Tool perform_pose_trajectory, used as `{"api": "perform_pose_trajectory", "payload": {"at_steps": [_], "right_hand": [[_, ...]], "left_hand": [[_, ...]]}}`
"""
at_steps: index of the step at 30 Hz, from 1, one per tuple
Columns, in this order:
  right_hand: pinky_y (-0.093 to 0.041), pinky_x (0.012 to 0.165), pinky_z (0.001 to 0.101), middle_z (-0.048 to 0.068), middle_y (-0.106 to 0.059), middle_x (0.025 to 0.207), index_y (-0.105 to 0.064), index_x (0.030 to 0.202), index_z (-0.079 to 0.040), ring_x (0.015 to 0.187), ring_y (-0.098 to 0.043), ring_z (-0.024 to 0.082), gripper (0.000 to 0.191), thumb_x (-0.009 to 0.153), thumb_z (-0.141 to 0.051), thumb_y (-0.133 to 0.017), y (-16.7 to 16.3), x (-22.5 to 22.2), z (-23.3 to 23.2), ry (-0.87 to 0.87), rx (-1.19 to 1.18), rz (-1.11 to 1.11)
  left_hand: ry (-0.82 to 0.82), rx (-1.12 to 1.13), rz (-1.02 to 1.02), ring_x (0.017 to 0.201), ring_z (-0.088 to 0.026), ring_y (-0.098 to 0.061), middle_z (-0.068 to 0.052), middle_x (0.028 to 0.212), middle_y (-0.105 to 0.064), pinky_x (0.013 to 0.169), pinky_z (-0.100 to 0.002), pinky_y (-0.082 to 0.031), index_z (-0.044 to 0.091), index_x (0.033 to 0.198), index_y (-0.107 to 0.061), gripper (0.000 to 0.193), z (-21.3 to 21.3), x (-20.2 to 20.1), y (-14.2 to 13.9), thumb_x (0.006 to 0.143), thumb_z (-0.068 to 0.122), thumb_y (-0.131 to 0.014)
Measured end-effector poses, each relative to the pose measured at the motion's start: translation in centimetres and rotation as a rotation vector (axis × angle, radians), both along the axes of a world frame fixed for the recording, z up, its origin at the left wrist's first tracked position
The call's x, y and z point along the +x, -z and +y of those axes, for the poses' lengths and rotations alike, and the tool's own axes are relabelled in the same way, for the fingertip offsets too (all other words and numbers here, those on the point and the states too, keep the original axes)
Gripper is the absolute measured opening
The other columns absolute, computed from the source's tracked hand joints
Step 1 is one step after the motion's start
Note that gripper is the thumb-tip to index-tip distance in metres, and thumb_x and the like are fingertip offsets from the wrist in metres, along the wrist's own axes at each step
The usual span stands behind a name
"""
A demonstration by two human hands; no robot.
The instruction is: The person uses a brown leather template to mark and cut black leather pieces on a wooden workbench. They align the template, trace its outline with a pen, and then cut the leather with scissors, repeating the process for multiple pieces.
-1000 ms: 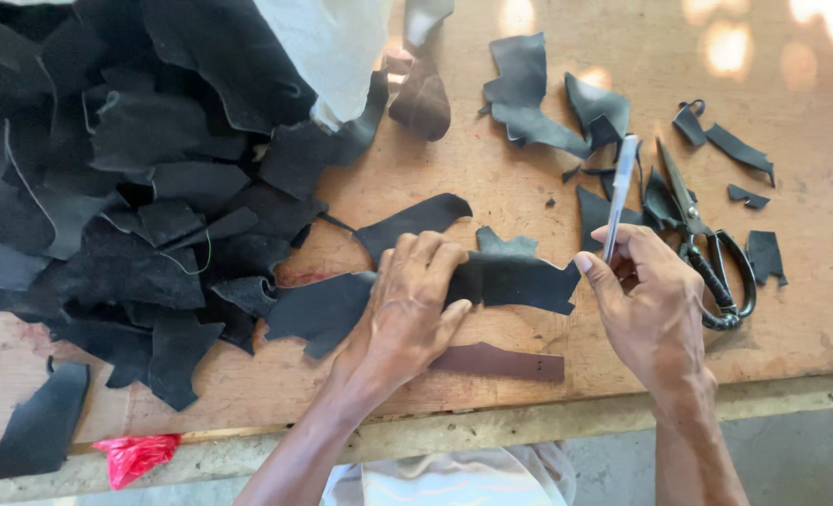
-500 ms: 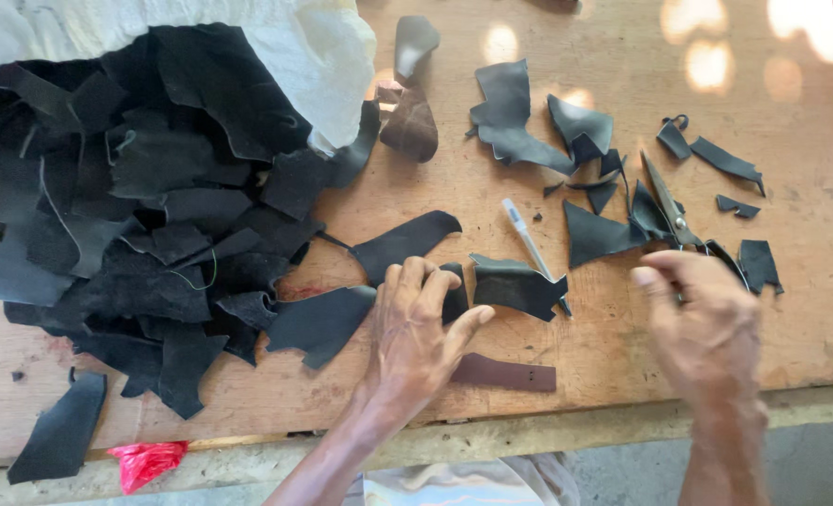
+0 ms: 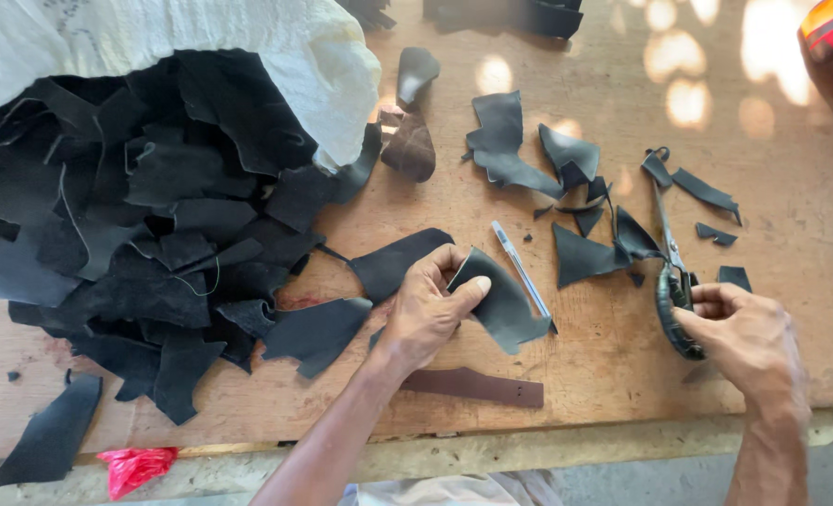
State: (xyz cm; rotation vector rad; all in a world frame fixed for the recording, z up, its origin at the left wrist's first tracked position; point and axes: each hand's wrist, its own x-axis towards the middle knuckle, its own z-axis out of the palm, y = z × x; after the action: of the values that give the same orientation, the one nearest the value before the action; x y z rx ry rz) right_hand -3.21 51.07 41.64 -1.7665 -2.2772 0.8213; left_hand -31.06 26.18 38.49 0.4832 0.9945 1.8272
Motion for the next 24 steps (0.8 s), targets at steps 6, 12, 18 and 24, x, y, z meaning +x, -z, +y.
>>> {"api": "perform_pose_trajectory", "payload": {"at_steps": [6, 12, 18, 24], "right_hand": [[-0.056, 0.054, 0.0284, 0.007, -0.064, 0.087, -0.062, 0.115, 0.002, 0.068, -0.066, 0.015, 0.045, 0.082, -0.021, -0.079, 1.2, 3.2, -1.7, 0.005, -0.397, 0.803], [-0.051, 0.046, 0.0275, 0.013, -0.056, 0.088, -0.051, 0.108, 0.01, 0.062, -0.064, 0.02, 0.042, 0.102, -0.021, -0.077, 3.2, 4.5, -8.8, -0.26, -0.994, 1.515], [-0.045, 0.037, 0.0271, 0.01, -0.052, 0.078, -0.047, 0.108, 0.01, 0.048, -0.056, 0.017, 0.049, 0.095, -0.028, -0.075, 5.1, 3.9, -13.8, -0.277, -1.142, 1.379], [-0.039, 0.053, 0.0294, 0.007, -0.052, 0.08, -0.051, 0.106, 0.005, 0.064, -0.052, 0.015, 0.047, 0.099, -0.036, -0.072, 9.5, 5.5, -16.1, -0.414, -1.404, 1.283]], "left_hand": [[0.1, 0.058, -0.162, 0.088, -0.008, -0.069, -0.007, 0.1, -0.071, 0.082, -0.023, -0.059, 0.001, 0.117, -0.055, 0.032, -0.3, 1.0, 0.9, 0.09, 0.0, -0.072], [0.119, -0.035, -0.188, 0.082, -0.01, -0.068, -0.009, 0.096, -0.071, 0.071, -0.024, -0.057, -0.004, 0.128, -0.049, 0.046, -0.4, 1.8, 0.5, 0.088, -0.003, -0.072], [0.104, -0.226, -0.008, 0.074, -0.012, -0.063, -0.012, 0.086, -0.065, 0.064, -0.026, -0.053, -0.002, 0.137, -0.045, 0.061, -1.2, 1.2, 0.0, 0.085, 0.002, -0.075], [0.031, -0.236, 0.007, 0.079, -0.01, -0.067, -0.01, 0.091, -0.071, 0.068, -0.024, -0.056, -0.003, 0.131, -0.048, 0.058, -1.6, 0.4, -0.3, 0.08, 0.002, -0.076]]}}
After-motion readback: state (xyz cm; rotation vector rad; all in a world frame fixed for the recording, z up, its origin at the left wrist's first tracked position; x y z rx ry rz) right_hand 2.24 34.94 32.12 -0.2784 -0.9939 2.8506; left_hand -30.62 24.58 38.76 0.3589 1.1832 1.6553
